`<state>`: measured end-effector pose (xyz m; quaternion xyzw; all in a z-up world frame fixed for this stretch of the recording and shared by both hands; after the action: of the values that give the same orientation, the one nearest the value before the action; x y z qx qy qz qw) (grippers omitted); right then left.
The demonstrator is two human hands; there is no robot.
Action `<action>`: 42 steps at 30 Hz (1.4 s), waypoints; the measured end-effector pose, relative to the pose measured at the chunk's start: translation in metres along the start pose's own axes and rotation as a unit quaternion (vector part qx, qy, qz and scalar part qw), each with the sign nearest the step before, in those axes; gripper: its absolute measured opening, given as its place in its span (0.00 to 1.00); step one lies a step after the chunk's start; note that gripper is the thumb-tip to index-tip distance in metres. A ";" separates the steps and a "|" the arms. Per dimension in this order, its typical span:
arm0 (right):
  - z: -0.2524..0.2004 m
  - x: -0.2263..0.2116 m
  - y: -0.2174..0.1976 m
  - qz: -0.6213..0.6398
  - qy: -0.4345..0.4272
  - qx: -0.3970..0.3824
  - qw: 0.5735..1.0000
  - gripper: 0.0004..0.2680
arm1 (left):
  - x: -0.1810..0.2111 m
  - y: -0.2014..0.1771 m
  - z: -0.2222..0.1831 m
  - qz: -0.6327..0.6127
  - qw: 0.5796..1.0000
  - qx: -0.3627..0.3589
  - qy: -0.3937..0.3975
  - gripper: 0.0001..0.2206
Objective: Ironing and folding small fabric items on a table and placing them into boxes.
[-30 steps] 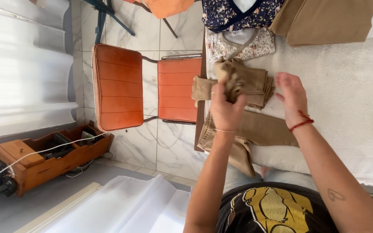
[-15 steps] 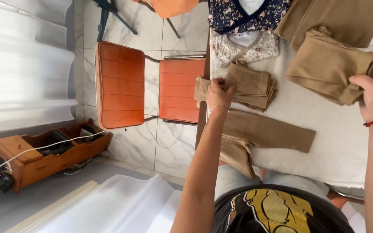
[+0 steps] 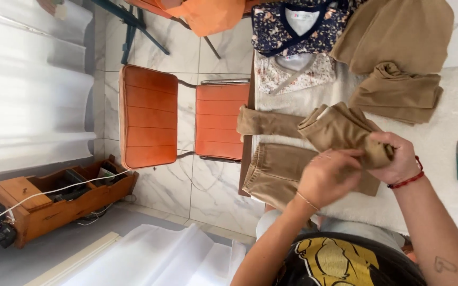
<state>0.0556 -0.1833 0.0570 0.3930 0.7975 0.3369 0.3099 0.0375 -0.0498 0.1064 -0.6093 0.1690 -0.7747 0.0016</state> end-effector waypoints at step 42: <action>-0.043 -0.060 0.131 -0.726 -0.549 -0.141 0.389 0.06 | 0.053 -0.039 0.087 0.396 0.859 0.229 0.232 0.11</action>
<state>0.1079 -0.1854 0.1983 -0.2849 0.3778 -0.1976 0.8585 0.1137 -0.0463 0.1841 -0.2765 0.2095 -0.8444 0.4082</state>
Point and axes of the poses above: each hand's wrist, its own z-axis towards the middle knuckle, its own y-axis out of the palm, x = y × z, the point moved 3 cm from there along z, towards the middle knuckle, and after that the axes turned 10 degrees about x, right-handed, at the moved point
